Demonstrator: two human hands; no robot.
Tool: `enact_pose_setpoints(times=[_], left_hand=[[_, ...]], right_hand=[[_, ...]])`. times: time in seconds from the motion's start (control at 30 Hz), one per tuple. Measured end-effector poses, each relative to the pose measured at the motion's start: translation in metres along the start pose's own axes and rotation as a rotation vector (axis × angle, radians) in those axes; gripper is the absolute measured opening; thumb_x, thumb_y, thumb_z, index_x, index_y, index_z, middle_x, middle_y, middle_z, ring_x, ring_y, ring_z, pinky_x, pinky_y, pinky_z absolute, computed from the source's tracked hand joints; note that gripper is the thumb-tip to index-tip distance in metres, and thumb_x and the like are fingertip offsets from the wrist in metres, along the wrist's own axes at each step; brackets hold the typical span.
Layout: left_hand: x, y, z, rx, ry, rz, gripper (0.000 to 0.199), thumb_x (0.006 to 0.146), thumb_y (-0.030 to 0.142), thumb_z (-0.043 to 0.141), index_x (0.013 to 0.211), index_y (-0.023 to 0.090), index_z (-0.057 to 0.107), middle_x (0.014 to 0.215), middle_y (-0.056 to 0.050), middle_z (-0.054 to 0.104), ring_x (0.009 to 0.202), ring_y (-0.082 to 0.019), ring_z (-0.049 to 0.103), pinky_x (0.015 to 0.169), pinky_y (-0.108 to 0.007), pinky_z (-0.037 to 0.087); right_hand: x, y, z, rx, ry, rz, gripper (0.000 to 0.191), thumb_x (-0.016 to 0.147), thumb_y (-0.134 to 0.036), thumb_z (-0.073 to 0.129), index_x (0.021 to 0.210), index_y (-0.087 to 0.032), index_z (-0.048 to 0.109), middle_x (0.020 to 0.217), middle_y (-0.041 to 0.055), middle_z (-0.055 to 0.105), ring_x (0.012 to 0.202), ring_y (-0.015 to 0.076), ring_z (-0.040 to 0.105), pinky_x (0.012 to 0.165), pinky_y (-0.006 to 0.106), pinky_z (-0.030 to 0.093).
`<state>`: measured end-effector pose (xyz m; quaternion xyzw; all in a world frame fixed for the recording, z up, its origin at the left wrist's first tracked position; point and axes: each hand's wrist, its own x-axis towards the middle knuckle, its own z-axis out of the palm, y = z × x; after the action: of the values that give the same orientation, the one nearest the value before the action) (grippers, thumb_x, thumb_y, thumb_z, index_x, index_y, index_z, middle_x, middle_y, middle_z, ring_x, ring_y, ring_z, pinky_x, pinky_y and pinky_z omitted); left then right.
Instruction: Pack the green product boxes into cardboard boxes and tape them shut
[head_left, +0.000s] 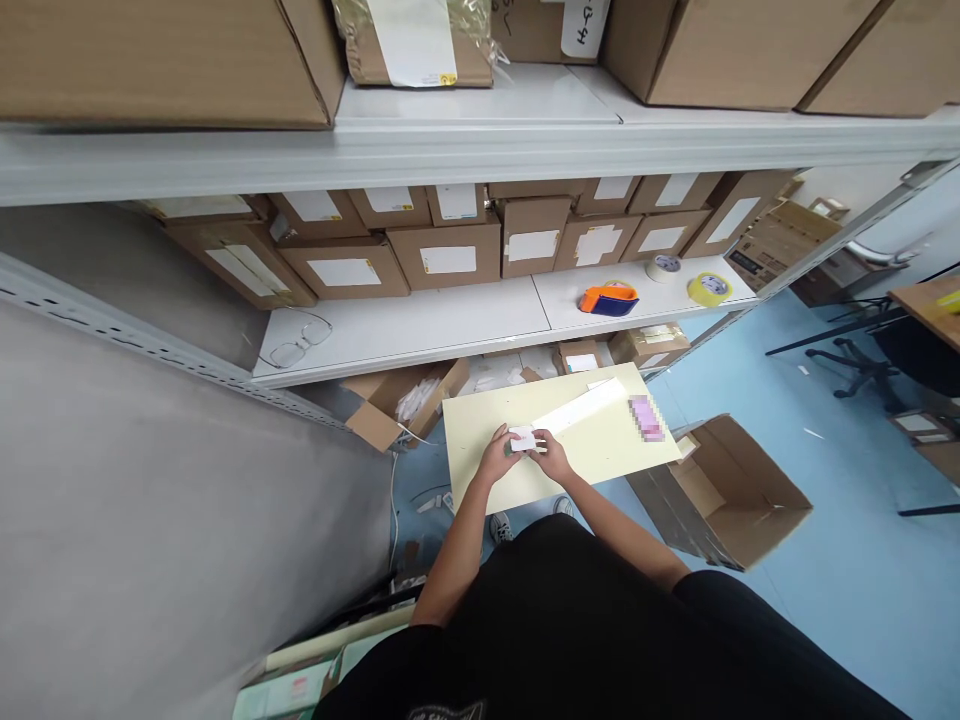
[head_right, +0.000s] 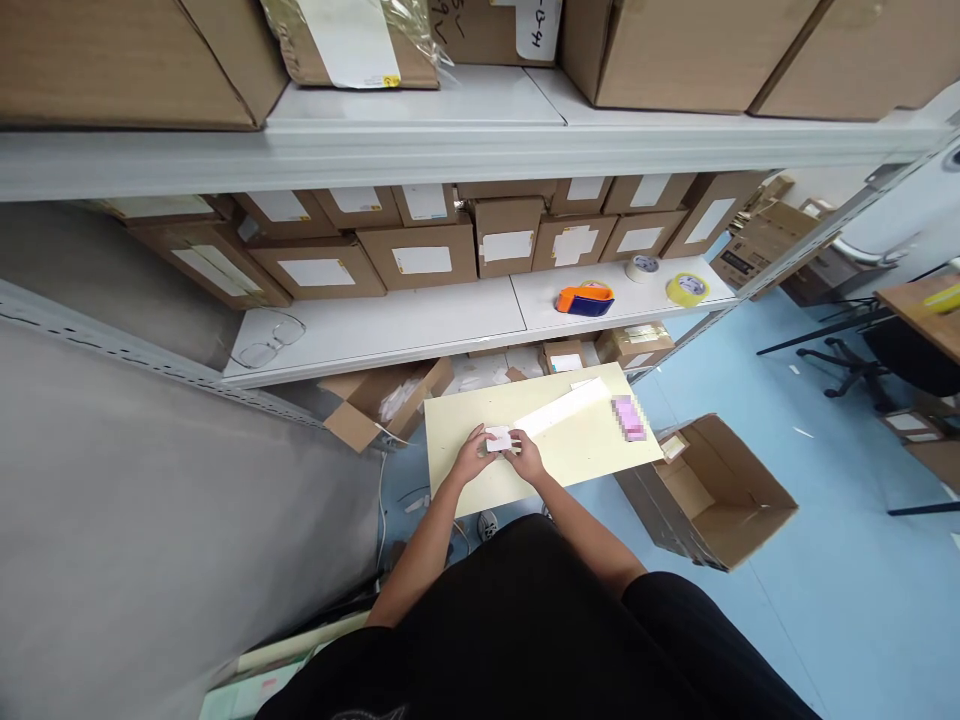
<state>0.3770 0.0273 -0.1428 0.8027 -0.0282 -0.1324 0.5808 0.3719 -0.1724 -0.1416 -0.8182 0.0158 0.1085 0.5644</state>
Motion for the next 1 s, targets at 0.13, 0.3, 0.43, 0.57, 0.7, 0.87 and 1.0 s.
enact_pose_setpoints(times=[0.13, 0.3, 0.43, 0.57, 0.7, 0.87, 1.0], left_hand=[[-0.006, -0.001, 0.002, -0.057, 0.021, -0.008, 0.030, 0.088, 0.020, 0.067, 0.118, 0.022, 0.069, 0.164, -0.012, 0.039, 0.149, -0.026, 0.045, 0.106, -0.034, 0.053], [-0.007, -0.007, 0.006, -0.075, 0.103, 0.003, 0.038, 0.089, 0.018, 0.062, 0.126, 0.023, 0.066, 0.157, -0.011, 0.049, 0.146, -0.024, 0.048, 0.109, -0.036, 0.051], [-0.004, -0.013, 0.012, -0.118, 0.126, -0.059, 0.054, 0.086, 0.017, 0.064, 0.139, 0.024, 0.059, 0.157, -0.012, 0.051, 0.140, -0.025, 0.055, 0.107, -0.037, 0.053], [-0.002, -0.021, 0.020, -0.199, 0.172, -0.148, 0.072, 0.087, 0.023, 0.067, 0.155, 0.024, 0.045, 0.150, -0.014, 0.059, 0.129, -0.027, 0.065, 0.107, -0.042, 0.053], [0.005, -0.031, 0.006, -0.186, 0.221, -0.146, 0.065, 0.093, 0.030, 0.061, 0.156, 0.020, 0.046, 0.148, -0.013, 0.062, 0.131, -0.027, 0.063, 0.112, -0.043, 0.049], [0.031, -0.035, -0.056, -0.097, 0.388, -0.214, 0.066, 0.097, 0.035, 0.057, 0.158, 0.017, 0.042, 0.144, -0.012, 0.065, 0.131, -0.025, 0.063, 0.113, -0.040, 0.048], [0.048, -0.027, -0.098, -0.027, 0.520, -0.302, 0.059, 0.098, 0.028, 0.054, 0.155, 0.014, 0.047, 0.144, -0.015, 0.065, 0.133, -0.029, 0.061, 0.114, -0.043, 0.046]], right_hand=[[-0.002, 0.004, 0.002, 0.128, 0.044, 0.052, 0.039, 0.080, -0.046, 0.070, 0.111, -0.025, 0.059, 0.119, 0.0091, 0.072, 0.099, 0.0233, 0.072, 0.091, 0.042, 0.060], [0.002, 0.011, 0.005, 0.177, 0.062, 0.110, 0.037, 0.077, -0.051, 0.069, 0.102, -0.024, 0.061, 0.111, 0.0085, 0.074, 0.094, 0.0237, 0.073, 0.088, 0.041, 0.060], [0.003, 0.016, 0.006, 0.095, 0.056, 0.155, 0.039, 0.080, -0.052, 0.065, 0.108, -0.025, 0.064, 0.103, 0.0062, 0.076, 0.091, 0.0232, 0.073, 0.082, 0.039, 0.059], [0.004, 0.016, 0.009, 0.129, -0.002, 0.232, 0.049, 0.083, -0.055, 0.061, 0.119, -0.022, 0.067, 0.095, 0.0062, 0.077, 0.084, 0.0232, 0.071, 0.079, 0.040, 0.059], [0.023, 0.000, 0.028, 0.208, -0.075, 0.239, 0.050, 0.087, -0.054, 0.062, 0.124, -0.020, 0.068, 0.095, 0.0066, 0.076, 0.087, 0.0231, 0.070, 0.084, 0.041, 0.060], [0.070, -0.044, 0.083, 0.090, -0.158, 0.047, 0.036, 0.101, -0.044, 0.061, 0.129, -0.022, 0.066, 0.121, 0.0070, 0.070, 0.104, 0.0239, 0.069, 0.092, 0.044, 0.060], [0.096, -0.074, 0.123, 0.033, -0.178, -0.064, 0.039, 0.100, -0.039, 0.067, 0.132, -0.017, 0.062, 0.133, 0.0095, 0.063, 0.112, 0.0256, 0.066, 0.095, 0.047, 0.059]])
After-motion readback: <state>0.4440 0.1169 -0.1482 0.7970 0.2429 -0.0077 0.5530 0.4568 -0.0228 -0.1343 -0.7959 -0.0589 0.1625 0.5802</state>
